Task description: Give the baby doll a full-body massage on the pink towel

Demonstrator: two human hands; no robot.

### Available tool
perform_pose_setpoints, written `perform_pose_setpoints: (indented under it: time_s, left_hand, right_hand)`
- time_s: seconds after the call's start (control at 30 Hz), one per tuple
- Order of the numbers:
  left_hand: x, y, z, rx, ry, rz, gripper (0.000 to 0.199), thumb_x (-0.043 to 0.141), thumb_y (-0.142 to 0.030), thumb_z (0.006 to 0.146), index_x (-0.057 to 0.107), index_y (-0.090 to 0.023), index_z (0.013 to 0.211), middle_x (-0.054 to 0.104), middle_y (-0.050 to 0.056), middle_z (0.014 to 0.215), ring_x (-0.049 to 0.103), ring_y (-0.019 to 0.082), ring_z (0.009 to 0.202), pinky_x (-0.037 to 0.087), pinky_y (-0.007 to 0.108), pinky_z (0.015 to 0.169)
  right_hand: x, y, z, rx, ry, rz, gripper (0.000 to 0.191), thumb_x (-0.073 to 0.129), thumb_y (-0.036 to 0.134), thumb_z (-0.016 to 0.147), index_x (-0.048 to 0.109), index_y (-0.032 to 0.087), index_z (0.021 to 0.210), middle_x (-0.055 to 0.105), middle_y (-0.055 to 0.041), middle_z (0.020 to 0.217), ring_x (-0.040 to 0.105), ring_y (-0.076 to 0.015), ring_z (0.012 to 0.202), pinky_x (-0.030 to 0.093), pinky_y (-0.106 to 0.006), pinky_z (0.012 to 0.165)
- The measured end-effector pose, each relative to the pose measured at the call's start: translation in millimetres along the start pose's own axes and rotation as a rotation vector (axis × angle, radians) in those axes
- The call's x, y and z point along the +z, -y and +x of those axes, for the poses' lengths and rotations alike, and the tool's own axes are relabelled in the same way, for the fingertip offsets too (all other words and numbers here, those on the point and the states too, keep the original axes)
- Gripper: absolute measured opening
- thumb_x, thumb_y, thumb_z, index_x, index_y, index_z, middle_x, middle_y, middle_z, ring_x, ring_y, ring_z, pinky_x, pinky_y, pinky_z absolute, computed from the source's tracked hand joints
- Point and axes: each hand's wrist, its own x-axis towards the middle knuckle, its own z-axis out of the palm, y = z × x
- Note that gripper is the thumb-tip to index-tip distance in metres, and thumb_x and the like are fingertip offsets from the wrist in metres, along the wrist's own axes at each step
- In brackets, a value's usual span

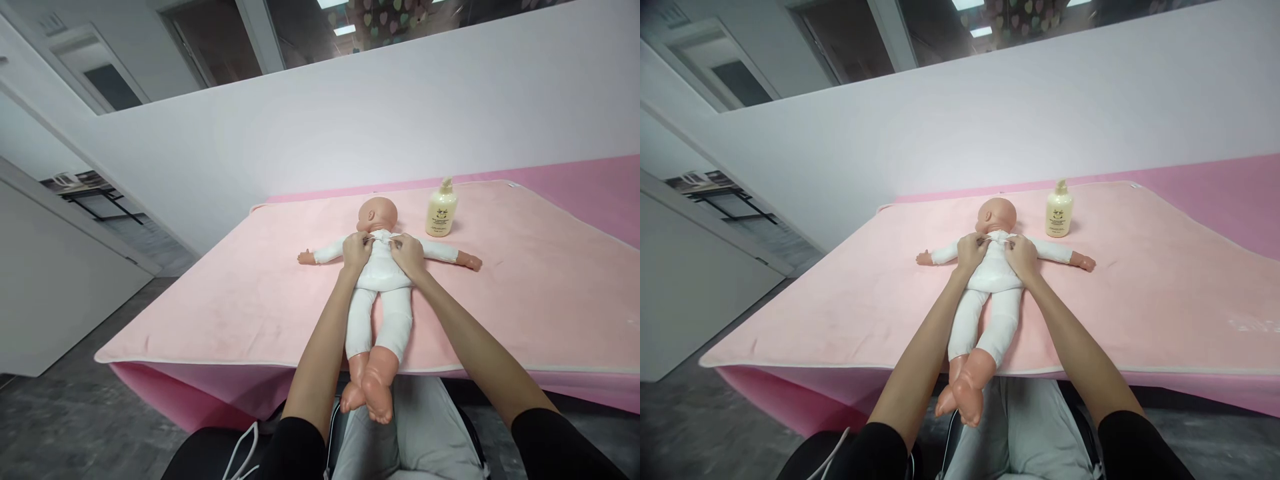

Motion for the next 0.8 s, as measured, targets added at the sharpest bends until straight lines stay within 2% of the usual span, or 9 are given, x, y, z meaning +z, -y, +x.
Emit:
perform_pose_setpoints:
  time_s: [0.1,0.17,0.33,0.43,0.53,0.63,0.73,0.8]
  left_hand:
    - [2.0,2.2,-1.4,0.007,-0.017,-0.029,0.015,0.056,-0.022,0.079,0.069,-0.020,0.086,0.071,0.004,0.091,0.063,0.017,0.085,0.044,0.027,0.078]
    - [2.9,3.8,-2.0,0.019,-0.025,-0.051,0.015,0.057,-0.022,0.078,0.070,-0.020,0.085,0.071,0.004,0.089,0.063,0.018,0.084,0.044,0.028,0.078]
    - [1.9,5.9,-3.8,0.022,-0.022,-0.090,0.015,0.059,-0.019,0.077,0.071,-0.020,0.085,0.071,0.003,0.089,0.063,0.018,0.084,0.045,0.029,0.078]
    - [1.6,6.1,-5.0,0.021,-0.028,-0.109,0.015,0.060,-0.017,0.076,0.071,-0.019,0.086,0.071,0.004,0.090,0.063,0.019,0.086,0.045,0.029,0.079]
    - [3.3,6.9,-4.8,0.033,-0.045,-0.128,0.015,0.061,-0.016,0.075,0.071,-0.018,0.085,0.071,0.005,0.090,0.062,0.019,0.085,0.046,0.031,0.080]
    - [5.6,8.6,-4.6,0.054,-0.065,-0.162,0.014,0.061,-0.017,0.075,0.072,-0.018,0.085,0.071,0.006,0.089,0.062,0.019,0.086,0.046,0.031,0.082]
    - [6.7,13.4,-8.3,0.075,-0.095,-0.245,0.017,0.057,-0.019,0.079,0.071,-0.019,0.089,0.070,0.005,0.096,0.062,0.018,0.093,0.045,0.032,0.090]
    - [7.2,19.9,-13.8,0.082,-0.103,-0.316,0.022,0.053,-0.020,0.082,0.069,-0.020,0.096,0.068,0.004,0.105,0.060,0.017,0.101,0.042,0.033,0.097]
  right_hand:
    - [1.2,-1.5,3.5,0.036,-0.042,0.058,0.035,0.040,0.034,0.088,0.065,0.017,0.104,0.066,-0.0073,0.100,0.059,-0.0194,0.093,0.041,-0.028,0.083]
    - [1.9,-2.5,8.3,0.057,-0.039,0.047,0.036,0.040,0.033,0.087,0.062,0.016,0.111,0.065,-0.0090,0.101,0.058,-0.0199,0.096,0.041,-0.028,0.085]
    - [1.1,-3.6,24.4,0.124,0.117,-0.022,0.037,0.055,0.031,0.077,0.064,0.016,0.110,0.058,-0.0121,0.115,0.057,-0.0213,0.101,0.040,-0.030,0.089]
    - [1.3,-2.9,30.5,0.149,0.153,-0.009,0.033,0.060,0.032,0.076,0.067,0.016,0.103,0.062,-0.0106,0.110,0.059,-0.0201,0.099,0.042,-0.028,0.086]
    - [4.5,-0.9,30.6,0.158,0.119,-0.049,0.026,0.059,0.031,0.078,0.071,0.014,0.092,0.067,-0.0114,0.097,0.061,-0.0207,0.092,0.043,-0.027,0.079]
    - [8.0,0.9,25.6,0.148,0.068,-0.118,0.027,0.053,0.032,0.082,0.072,0.013,0.088,0.067,-0.0138,0.093,0.062,-0.0231,0.089,0.043,-0.029,0.077]
    - [8.5,-0.4,17.3,0.098,0.065,-0.115,0.032,0.045,0.033,0.086,0.071,0.015,0.093,0.067,-0.0121,0.096,0.062,-0.0242,0.091,0.043,-0.031,0.080]
    - [7.9,-4.5,10.1,0.054,0.057,-0.093,0.037,0.037,0.033,0.089,0.067,0.017,0.104,0.065,-0.0100,0.106,0.060,-0.0241,0.097,0.043,-0.033,0.084]
